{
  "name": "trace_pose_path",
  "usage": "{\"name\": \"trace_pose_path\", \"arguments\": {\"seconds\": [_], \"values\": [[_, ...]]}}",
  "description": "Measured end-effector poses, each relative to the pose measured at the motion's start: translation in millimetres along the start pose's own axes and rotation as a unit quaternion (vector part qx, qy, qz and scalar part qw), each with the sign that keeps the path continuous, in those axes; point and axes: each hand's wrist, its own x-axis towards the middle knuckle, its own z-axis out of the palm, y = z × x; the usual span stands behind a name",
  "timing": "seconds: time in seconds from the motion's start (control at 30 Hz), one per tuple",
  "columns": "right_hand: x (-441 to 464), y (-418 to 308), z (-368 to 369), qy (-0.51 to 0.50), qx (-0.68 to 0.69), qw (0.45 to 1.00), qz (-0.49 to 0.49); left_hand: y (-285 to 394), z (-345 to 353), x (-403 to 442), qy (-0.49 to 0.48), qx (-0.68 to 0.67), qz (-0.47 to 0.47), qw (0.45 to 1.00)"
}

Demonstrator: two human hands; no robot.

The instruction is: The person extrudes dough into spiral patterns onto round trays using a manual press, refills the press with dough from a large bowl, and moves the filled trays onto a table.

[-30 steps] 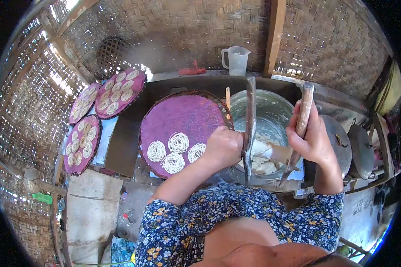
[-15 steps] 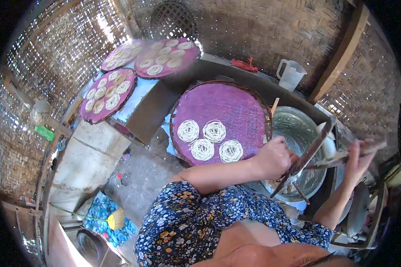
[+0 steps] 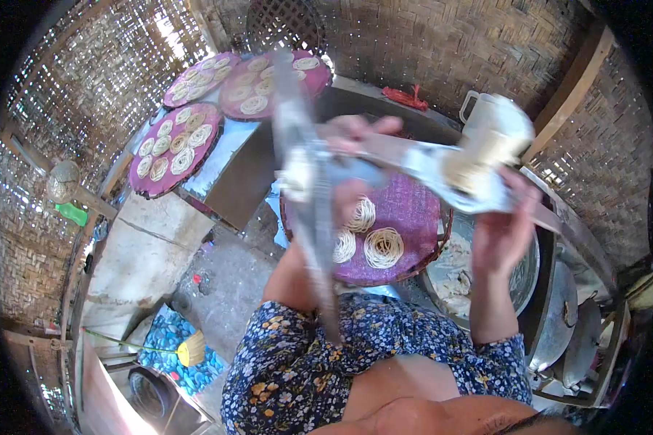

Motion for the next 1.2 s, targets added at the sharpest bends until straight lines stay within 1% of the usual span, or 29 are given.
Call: {"name": "trace_pose_path", "arguments": {"seconds": [0.03,0.07,0.1,0.13,0.17,0.2,0.23,0.3,0.33,0.4,0.5,0.6,0.67,0.8,0.9,1.0,1.1,1.2], "values": [[1.0,6.2,17.3,-0.114,0.025,0.993,0.017,21.2,-4.2,-0.9,0.039,0.023,0.015,0.999],[0.0,13.2,23.5,-0.140,0.005,0.989,0.054,43.2,-3.4,-5.8,0.104,0.051,0.026,0.993],[1.1,41.5,7.3,-0.173,-0.018,0.982,0.074,55.9,-13.1,-15.2,0.124,0.048,0.029,0.991],[3.2,55.8,-4.8,-0.187,-0.111,0.957,0.193,68.4,-23.3,-26.4,0.147,0.061,0.061,0.985],[15.6,57.4,13.8,-0.250,-0.260,0.894,0.266,82.7,-30.4,-36.4,0.141,0.076,0.084,0.983],[19.9,79.1,10.4,-0.319,-0.370,0.844,0.220,95.3,-34.8,-49.3,0.182,0.086,0.102,0.974],[19.7,99.2,6.9,-0.339,-0.410,0.814,0.234,108.6,-38.1,-62.1,0.211,0.117,0.108,0.964],[18.5,131.7,0.9,-0.378,-0.486,0.744,0.260,129.3,-49.6,-87.6,0.243,0.127,0.131,0.953],[16.6,129.3,-0.1,-0.383,-0.514,0.721,0.264,140.8,-39.1,-95.4,0.257,0.134,0.149,0.945],[16.2,155.4,-3.3,-0.400,-0.557,0.675,0.272,154.7,-49.0,-114.4,0.288,0.157,0.176,0.928],[17.2,169.2,-4.1,-0.406,-0.575,0.665,0.249,168.2,-54.9,-133.0,0.333,0.196,0.184,0.904],[17.5,156.7,-0.3,-0.410,-0.611,0.636,0.233,176.8,-49.3,-136.6,0.344,0.162,0.188,0.906],[17.3,157.4,-0.6,-0.406,-0.617,0.631,0.236,174.5,-50.5,-137.8,0.361,0.155,0.193,0.899],[12.9,159.9,-7.9,-0.404,-0.623,0.630,0.227,170.0,-49.0,-134.8,0.366,0.151,0.189,0.899],[13.7,158.2,-2.6,-0.417,-0.626,0.612,0.244,167.8,-50.0,-132.5,0.363,0.149,0.184,0.901],[12.9,158.9,-6.0,-0.334,-0.478,0.721,0.375,166.7,-51.6,-132.5,0.368,0.153,0.187,0.898],[14.3,150.5,-6.1,-0.318,-0.436,0.755,0.372,168.5,-53.2,-134.1,0.376,0.147,0.189,0.895],[15.3,148.9,-11.1,-0.350,-0.481,0.724,0.349,166.3,-53.7,-134.1,0.391,0.153,0.190,0.887]]}}
